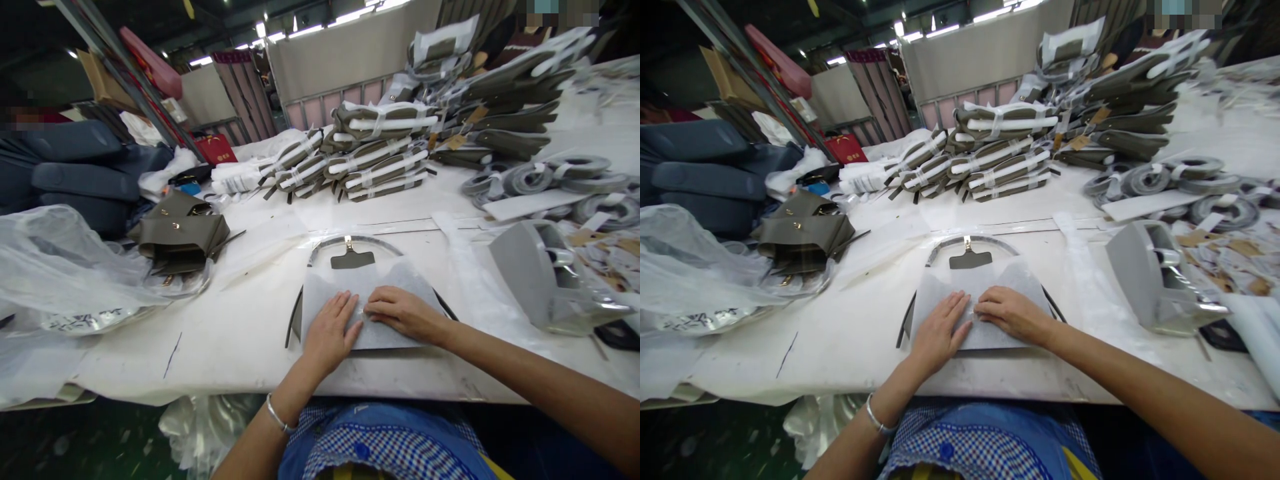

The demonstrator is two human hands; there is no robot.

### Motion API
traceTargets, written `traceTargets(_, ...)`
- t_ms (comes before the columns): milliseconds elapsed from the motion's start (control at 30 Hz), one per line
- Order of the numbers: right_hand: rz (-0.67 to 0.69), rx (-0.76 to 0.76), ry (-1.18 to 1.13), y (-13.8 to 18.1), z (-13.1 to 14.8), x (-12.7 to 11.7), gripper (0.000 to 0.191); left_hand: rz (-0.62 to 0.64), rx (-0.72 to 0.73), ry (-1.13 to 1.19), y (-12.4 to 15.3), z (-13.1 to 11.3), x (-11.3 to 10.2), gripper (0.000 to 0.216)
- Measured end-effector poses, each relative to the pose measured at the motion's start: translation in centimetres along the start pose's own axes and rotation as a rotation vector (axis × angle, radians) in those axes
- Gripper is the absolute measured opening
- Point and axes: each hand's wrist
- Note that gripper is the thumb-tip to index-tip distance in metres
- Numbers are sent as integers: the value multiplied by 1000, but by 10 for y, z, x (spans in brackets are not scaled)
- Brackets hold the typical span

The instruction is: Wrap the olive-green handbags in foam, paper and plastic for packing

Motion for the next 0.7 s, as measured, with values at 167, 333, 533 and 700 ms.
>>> traceTargets(167, 65, -150, 18, 2, -3, 3, 27, -8, 2, 12, 0, 1, 0, 52)
traceTargets(333, -86, -54, -6, 8, -5, 10, 29, 0, 21, -22, 1, 0, 0, 48)
traceTargets(533, 129, -19, 118, 9, -6, 9, 40, 111, 58, -133, -3, 2, -9, 50)
traceTargets(700, 217, 7, 211, 13, -2, -1, 61, 157, 187, -160, -4, 18, -19, 62)
Point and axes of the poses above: each hand's wrist, its own y-axis away from the middle knuckle, its own x-axis out of the palm, z = x × y, and after that the axes turned 2 degrees about -x, right-handed
